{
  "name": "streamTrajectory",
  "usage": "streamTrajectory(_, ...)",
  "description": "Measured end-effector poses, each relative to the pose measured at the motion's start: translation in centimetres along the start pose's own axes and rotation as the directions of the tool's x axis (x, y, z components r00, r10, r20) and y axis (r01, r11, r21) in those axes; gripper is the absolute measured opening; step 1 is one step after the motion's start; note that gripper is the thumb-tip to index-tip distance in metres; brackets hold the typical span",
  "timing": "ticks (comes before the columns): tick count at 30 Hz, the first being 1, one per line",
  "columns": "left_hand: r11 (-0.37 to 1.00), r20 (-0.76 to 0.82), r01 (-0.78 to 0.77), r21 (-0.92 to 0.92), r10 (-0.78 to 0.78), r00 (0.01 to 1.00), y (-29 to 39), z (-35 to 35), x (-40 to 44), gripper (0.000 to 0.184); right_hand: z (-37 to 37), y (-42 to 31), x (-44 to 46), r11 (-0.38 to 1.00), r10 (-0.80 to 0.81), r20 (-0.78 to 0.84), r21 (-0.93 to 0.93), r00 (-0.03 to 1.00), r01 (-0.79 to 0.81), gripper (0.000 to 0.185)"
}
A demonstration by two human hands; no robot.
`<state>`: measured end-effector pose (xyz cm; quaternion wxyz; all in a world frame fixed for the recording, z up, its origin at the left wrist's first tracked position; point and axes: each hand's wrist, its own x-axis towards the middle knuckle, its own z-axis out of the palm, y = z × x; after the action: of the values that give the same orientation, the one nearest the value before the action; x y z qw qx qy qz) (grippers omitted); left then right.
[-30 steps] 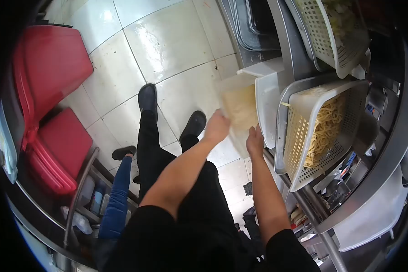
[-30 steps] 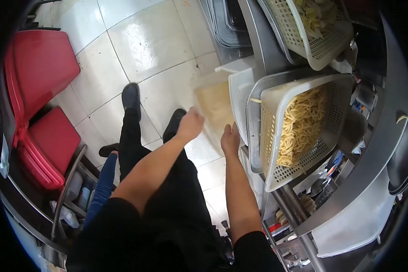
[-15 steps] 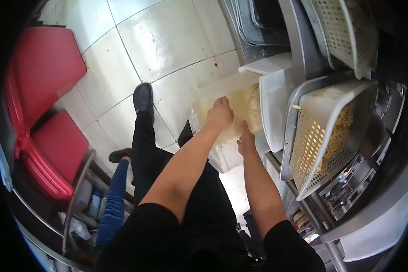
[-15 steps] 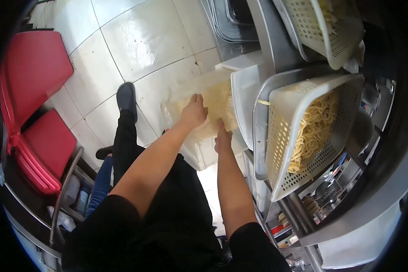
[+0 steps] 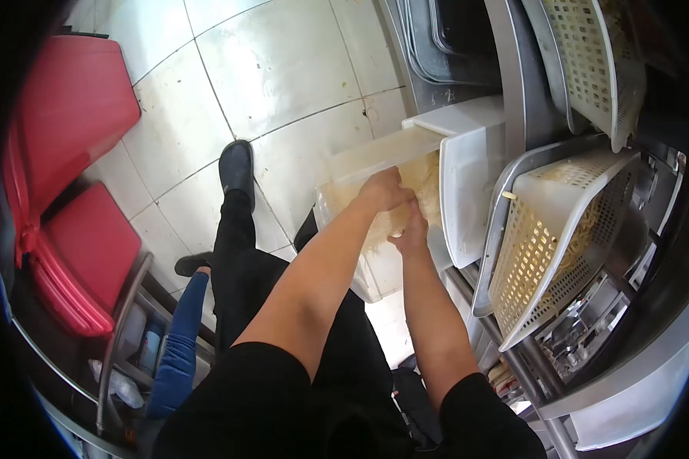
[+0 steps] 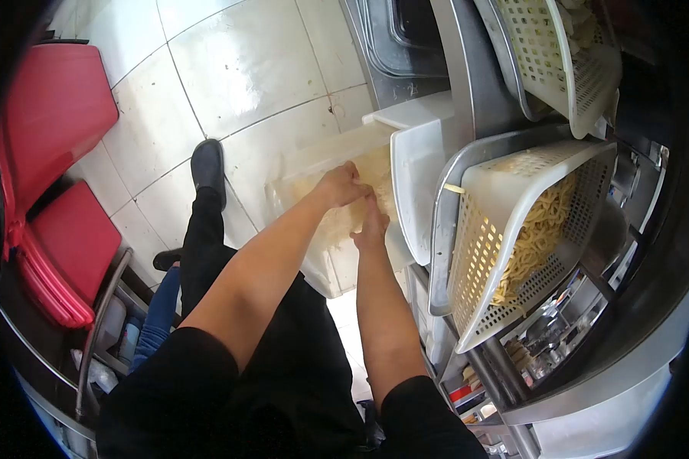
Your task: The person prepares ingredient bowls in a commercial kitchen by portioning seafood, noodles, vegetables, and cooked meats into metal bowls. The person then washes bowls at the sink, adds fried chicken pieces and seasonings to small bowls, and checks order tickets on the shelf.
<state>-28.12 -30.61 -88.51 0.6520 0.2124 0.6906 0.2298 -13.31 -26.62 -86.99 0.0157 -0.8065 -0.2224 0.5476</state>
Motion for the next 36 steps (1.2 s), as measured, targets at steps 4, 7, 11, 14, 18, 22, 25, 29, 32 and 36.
streamTrajectory(4, 0.943, -0.144, -0.066, -0.327, 0.019, 0.989, -2.2, 1.6, 1.3, 0.08, -1.8, 0.5, 1.2, 0.996, -0.028, -0.11, 0.086, 0.994, 0.037, 0.07)
streamTrajectory(7, 0.968, -0.133, -0.032, -0.251, -0.002, 0.991, -0.2, -0.4, -0.3, 0.083, -4.3, 2.9, 1.8, 0.942, -0.164, 0.071, 0.306, 0.984, 0.135, 0.064)
streamTrajectory(11, 0.985, 0.041, -0.073, -0.154, 0.08, 0.996, -2.0, 0.5, 3.0, 0.075, -6.2, 3.6, 0.0, 0.885, -0.137, 0.041, 0.454, 0.99, 0.103, 0.07)
streamTrajectory(14, 0.992, -0.042, -0.07, -0.104, 0.065, 0.997, 0.0, -0.6, -0.7, 0.058, -4.7, 3.0, -2.3, 0.965, -0.238, -0.216, 0.06, 0.947, 0.256, 0.082)
streamTrajectory(18, 0.936, -0.401, -0.352, -0.004, 0.321, 0.858, -1.1, 0.9, -6.8, 0.031, 0.6, 2.6, -4.0, 0.804, -0.529, -0.207, -0.433, 0.823, 0.408, 0.096)
streamTrajectory(22, 0.958, -0.307, -0.241, -0.153, 0.186, 0.933, 2.6, -2.1, -13.0, 0.032, 0.3, 3.3, -0.7, 0.674, -0.645, -0.236, -0.623, 0.726, 0.397, 0.09)
streamTrajectory(25, 0.962, -0.323, -0.205, -0.179, 0.139, 0.936, 2.2, -2.1, -15.8, 0.036, -3.2, 3.9, 3.8, 0.756, -0.579, -0.283, -0.538, 0.765, 0.374, 0.081)
streamTrajectory(29, 0.892, -0.271, -0.067, -0.447, -0.064, 0.961, -1.5, -1.0, -16.4, 0.037, -3.7, 1.9, -3.5, 0.8, -0.527, -0.23, -0.458, 0.818, 0.387, 0.087)
streamTrajectory(32, 0.998, -0.31, 0.041, -0.039, -0.051, 0.949, -1.6, 0.1, -17.6, 0.039, -1.6, 1.0, -13.1, 0.231, -0.666, 0.264, -0.817, 0.698, 0.529, 0.092)
streamTrajectory(36, 0.993, -0.205, -0.086, -0.085, 0.067, 0.976, -1.0, 1.5, -19.5, 0.036, 3.0, -2.7, -14.3, 0.437, -0.561, 0.203, -0.75, 0.802, 0.496, 0.069)
